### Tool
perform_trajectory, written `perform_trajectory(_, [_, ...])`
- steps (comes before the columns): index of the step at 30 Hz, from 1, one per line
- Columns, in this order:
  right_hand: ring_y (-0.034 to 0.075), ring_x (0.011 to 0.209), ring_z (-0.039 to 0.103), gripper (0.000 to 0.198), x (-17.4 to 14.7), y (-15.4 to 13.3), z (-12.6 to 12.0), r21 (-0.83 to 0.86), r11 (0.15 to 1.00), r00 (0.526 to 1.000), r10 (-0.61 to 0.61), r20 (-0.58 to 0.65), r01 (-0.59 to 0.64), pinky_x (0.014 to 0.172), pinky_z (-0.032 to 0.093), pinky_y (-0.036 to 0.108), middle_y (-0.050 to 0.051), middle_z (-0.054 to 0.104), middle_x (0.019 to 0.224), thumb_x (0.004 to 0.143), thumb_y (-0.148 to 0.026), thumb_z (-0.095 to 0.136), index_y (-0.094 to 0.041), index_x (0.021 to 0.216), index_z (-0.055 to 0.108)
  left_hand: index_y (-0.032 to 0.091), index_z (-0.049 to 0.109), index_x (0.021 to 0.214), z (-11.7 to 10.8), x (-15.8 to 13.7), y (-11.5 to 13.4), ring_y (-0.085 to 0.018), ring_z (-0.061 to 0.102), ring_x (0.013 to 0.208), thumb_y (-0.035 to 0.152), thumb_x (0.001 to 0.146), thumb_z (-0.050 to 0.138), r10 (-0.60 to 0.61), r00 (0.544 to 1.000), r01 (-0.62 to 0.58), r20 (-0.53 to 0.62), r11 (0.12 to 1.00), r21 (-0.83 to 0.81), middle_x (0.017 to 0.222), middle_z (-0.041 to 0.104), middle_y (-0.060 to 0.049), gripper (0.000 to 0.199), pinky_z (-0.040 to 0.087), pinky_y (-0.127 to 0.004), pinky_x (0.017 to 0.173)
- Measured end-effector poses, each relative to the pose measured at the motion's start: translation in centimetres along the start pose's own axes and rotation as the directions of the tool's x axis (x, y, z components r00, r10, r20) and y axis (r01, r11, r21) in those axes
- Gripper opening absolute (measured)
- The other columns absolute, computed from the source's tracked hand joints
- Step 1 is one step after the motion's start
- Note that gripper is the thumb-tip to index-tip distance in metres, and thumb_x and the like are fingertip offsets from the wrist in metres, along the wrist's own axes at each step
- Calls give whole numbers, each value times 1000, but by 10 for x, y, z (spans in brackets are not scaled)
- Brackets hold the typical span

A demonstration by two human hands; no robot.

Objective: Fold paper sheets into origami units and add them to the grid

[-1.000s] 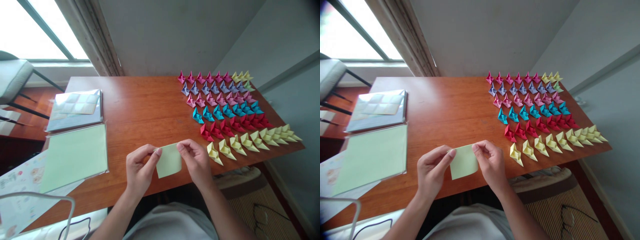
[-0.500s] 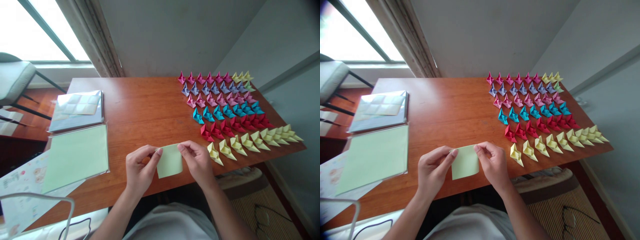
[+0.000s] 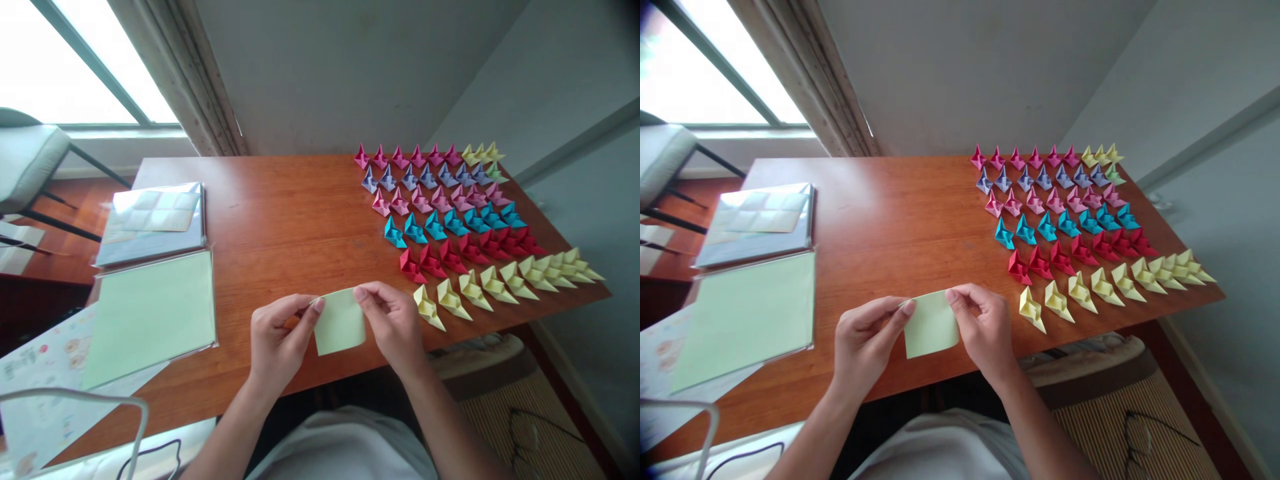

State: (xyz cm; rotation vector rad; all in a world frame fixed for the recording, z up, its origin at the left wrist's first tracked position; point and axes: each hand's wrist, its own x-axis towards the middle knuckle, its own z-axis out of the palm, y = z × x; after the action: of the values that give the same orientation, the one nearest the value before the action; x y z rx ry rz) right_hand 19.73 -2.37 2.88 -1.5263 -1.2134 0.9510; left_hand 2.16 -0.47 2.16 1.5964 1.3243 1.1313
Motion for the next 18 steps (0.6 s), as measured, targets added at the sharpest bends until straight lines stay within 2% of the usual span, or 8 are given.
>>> perform_trajectory(5, [16,67,65,25,0,2,1,72,997,999,27,25,-29,59,50,24,1,70,72,93,-41,63,-19,84,72,17,75,74,0,0,-1,-12,61,55,29,87,71,31,999,-30,-26,999,31,65,72,-1,18,48,-21,54])
perform_trajectory(10, [18,76,68,22,2,5,1,157,987,999,35,2,-35,67,54,26,3,74,84,92,-41,66,-20,86,73,17,73,74,-3,0,1,-10,59,54,25,87,70,71,997,-71,6,997,24,63,69,1,15,46,-20,53])
perform_trajectory(14, [17,72,65,23,1,2,-2,130,990,999,42,30,-45,66,52,25,2,70,77,92,-40,66,-19,83,69,17,71,73,-3,0,4,-9,58,53,22,88,70,93,995,-94,29,995,24,62,68,2,15,45,-19,53])
perform_trajectory(18, [14,66,60,23,0,0,-2,80,997,1000,5,4,-6,62,47,24,0,65,70,93,-36,65,-18,78,66,17,70,71,-3,0,4,-8,56,52,21,88,70,91,995,-91,45,996,-2,60,65,3,17,44,-19,52])
